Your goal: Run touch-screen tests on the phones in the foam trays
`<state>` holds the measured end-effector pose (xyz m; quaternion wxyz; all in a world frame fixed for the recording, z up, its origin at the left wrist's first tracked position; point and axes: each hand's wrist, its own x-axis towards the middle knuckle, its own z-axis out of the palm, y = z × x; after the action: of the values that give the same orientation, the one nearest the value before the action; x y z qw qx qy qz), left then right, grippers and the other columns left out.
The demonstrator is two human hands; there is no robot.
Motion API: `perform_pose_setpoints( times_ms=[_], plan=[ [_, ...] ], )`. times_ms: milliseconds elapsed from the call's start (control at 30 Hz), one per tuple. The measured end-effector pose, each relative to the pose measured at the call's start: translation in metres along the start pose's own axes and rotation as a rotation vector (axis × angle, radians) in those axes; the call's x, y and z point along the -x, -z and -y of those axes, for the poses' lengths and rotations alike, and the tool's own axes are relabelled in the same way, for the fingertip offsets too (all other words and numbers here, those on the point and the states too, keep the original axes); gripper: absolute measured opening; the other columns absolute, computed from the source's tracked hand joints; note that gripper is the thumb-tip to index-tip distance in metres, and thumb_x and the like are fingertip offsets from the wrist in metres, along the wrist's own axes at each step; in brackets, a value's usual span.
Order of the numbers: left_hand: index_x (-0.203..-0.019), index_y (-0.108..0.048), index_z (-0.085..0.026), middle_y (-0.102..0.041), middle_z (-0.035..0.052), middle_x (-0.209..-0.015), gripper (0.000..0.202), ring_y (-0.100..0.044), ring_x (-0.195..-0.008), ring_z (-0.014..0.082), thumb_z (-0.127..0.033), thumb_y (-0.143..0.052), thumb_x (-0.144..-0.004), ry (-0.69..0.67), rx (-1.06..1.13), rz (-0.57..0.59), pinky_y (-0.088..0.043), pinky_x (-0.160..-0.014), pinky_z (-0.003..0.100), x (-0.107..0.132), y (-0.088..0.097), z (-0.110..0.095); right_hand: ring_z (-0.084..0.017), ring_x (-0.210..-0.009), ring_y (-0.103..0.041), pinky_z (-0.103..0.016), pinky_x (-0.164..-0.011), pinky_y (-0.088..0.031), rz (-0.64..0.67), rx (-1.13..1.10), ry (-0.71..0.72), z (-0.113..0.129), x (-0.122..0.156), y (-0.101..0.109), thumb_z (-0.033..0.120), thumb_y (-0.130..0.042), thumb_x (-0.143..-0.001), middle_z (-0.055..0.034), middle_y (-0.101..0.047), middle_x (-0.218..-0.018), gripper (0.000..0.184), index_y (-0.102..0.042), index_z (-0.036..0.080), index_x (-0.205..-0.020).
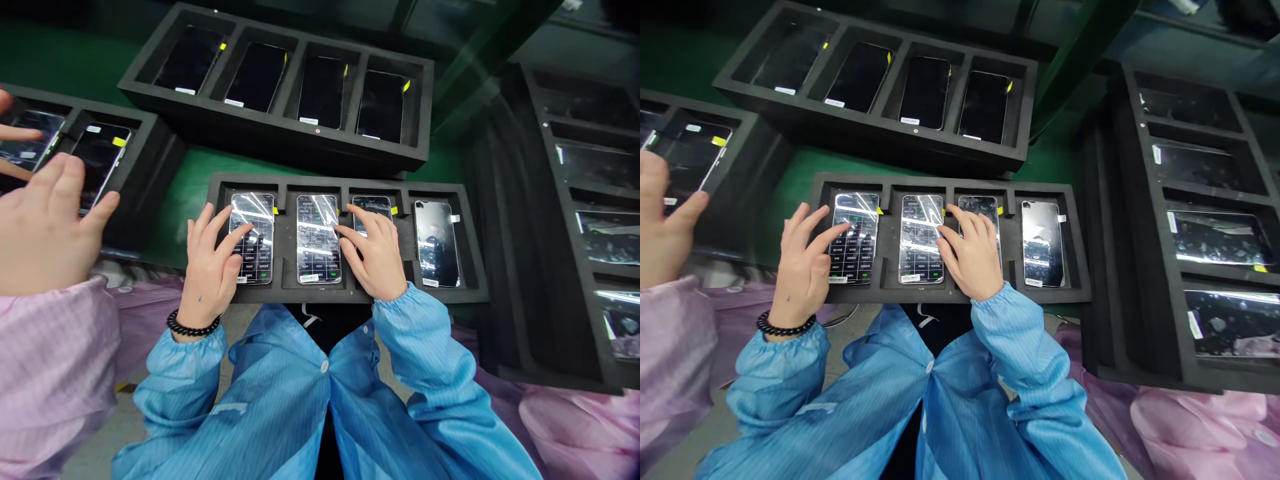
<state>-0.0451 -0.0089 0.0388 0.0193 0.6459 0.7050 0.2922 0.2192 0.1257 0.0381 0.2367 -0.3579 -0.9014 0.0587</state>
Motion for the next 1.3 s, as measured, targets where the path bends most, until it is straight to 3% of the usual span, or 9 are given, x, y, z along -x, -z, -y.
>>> perform_pose_setpoints(
  times_ms=[100,367,600,767,933,1033,1300],
  plan=[
    [-0.143,-0.057,-0.016,-0.042,0.0131,-0.16,0.063,-0.023,-0.158,0.0311,-0.052,-0.021,-0.106,-0.006,0.021,-0.002,-0.015,-0.132,0.056,-0.0008,0.0002,0.0002,-0.028,-0.126,-0.056,-0.053,-0.112,-0.042,-0.008,-0.001,0.012,0.0006,-0.0001,0.0013,0.031,-0.044,-0.106,-0.0106,-0.06,-0.147,0.034,-0.077,0.021,-0.113],
    [-0.137,-0.064,-0.02,-0.037,0.006,-0.164,0.055,-0.02,-0.159,0.029,-0.043,-0.025,-0.107,-0.008,-0.016,0.04,-0.008,-0.134,0.053,0.0002,0.001,0.0016,-0.028,-0.124,-0.058,-0.053,-0.11,-0.043,-0.029,-0.002,0.052,0.0004,-0.0006,0.0006,0.031,-0.045,-0.106,-0.0123,-0.062,-0.145,0.036,-0.08,0.021,-0.107],
    [-0.141,-0.062,-0.031,-0.029,0.0062,-0.169,0.051,-0.014,-0.161,0.0336,-0.048,-0.03,-0.105,-0.039,-0.056,0.099,0.002,-0.13,0.064,-0.0018,-0.0023,0.0055,-0.028,-0.124,-0.058,-0.054,-0.11,-0.043,-0.031,-0.004,0.068,-0.0002,-0.0004,0.0001,0.032,-0.045,-0.106,-0.0122,-0.061,-0.145,0.035,-0.079,0.022,-0.111],
    [-0.14,-0.062,-0.033,-0.025,0.0035,-0.171,0.051,-0.011,-0.161,0.0349,-0.049,-0.03,-0.105,-0.044,-0.072,0.162,0.006,-0.128,0.065,-0.004,-0.0016,0.0048,-0.028,-0.125,-0.057,-0.055,-0.111,-0.041,0.002,0.003,0.08,0.0011,-0.0009,0.0,0.033,-0.044,-0.107,-0.0121,-0.06,-0.147,0.036,-0.077,0.022,-0.113],
    [-0.151,-0.051,-0.023,-0.026,0.0106,-0.169,0.06,-0.014,-0.161,0.0317,-0.052,-0.026,-0.105,0.021,-0.022,0.053,-0.003,-0.132,0.058,-0.0031,-0.0003,-0.0015,-0.028,-0.125,-0.058,-0.053,-0.112,-0.042,-0.03,-0.029,0.022,0.0011,-0.0003,0.0012,0.035,-0.04,-0.107,-0.014,-0.059,-0.146,0.04,-0.065,0.019,-0.133],
    [-0.148,-0.054,-0.019,-0.032,0.0157,-0.165,0.064,-0.018,-0.159,0.0338,-0.055,-0.023,-0.105,0.028,-0.012,0.009,-0.007,-0.131,0.06,-0.0017,-0.0005,-0.0038,-0.028,-0.124,-0.059,-0.052,-0.109,-0.043,-0.032,-0.059,0.006,0.0002,-0.0003,0.0009,0.036,-0.039,-0.107,-0.0155,-0.059,-0.145,0.042,-0.06,0.017,-0.137],
    [-0.145,-0.057,-0.021,-0.034,0.0118,-0.166,0.068,-0.017,-0.16,0.0302,-0.062,-0.023,-0.103,0.063,0.022,0.02,-0.002,-0.133,0.055,-0.0042,-0.002,0.0002,-0.03,-0.125,-0.06,-0.052,-0.108,-0.045,-0.045,-0.098,0.003,0.0005,0.0016,0.0031,0.035,-0.041,-0.106,-0.0156,-0.062,-0.142,0.04,-0.061,0.016,-0.135]
  ],
)
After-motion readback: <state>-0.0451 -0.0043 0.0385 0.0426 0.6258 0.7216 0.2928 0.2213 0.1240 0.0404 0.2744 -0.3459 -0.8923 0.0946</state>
